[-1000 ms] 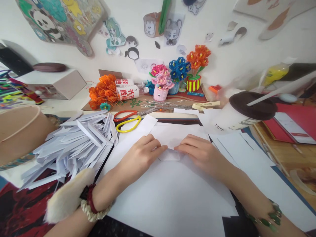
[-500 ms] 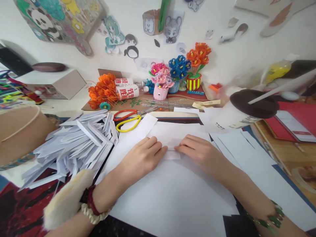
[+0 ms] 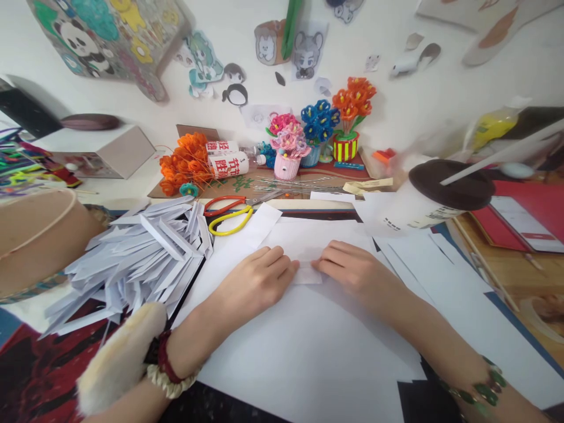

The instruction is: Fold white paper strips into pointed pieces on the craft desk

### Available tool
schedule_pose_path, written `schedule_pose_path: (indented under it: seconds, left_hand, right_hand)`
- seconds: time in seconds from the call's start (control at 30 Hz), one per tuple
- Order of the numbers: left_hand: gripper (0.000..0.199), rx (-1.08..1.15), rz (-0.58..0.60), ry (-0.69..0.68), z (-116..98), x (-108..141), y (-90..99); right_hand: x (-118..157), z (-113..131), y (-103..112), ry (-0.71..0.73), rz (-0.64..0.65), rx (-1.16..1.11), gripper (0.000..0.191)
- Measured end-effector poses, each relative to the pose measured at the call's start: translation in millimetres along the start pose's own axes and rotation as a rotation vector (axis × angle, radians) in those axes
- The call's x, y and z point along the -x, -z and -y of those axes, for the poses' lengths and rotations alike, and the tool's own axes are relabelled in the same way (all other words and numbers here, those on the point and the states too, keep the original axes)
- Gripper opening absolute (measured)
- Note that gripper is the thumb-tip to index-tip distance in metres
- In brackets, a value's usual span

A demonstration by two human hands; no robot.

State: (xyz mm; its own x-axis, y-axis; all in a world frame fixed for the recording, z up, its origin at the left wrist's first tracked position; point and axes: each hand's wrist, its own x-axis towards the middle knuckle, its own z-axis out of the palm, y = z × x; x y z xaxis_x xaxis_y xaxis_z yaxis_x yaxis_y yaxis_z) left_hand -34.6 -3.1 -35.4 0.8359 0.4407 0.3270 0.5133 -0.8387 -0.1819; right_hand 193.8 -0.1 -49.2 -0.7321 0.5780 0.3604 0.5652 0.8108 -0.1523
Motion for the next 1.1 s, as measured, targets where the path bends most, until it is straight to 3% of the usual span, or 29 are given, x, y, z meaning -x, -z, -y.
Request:
schedule_pose_path:
  seconds: [0.2, 1.1]
  left_hand:
    - [0.02, 0.013, 0.003, 0.047, 0.5, 1.1, -1.6]
    - [0.015, -0.086, 0.018, -0.007, -3.9, 0.0, -3.1]
  right_hand:
    - [0.0, 0.0, 0.7, -0.004, -0.004, -0.009, 0.033]
    - [1.9, 3.3, 0.4, -0.08, 0.016, -0.031, 0.035]
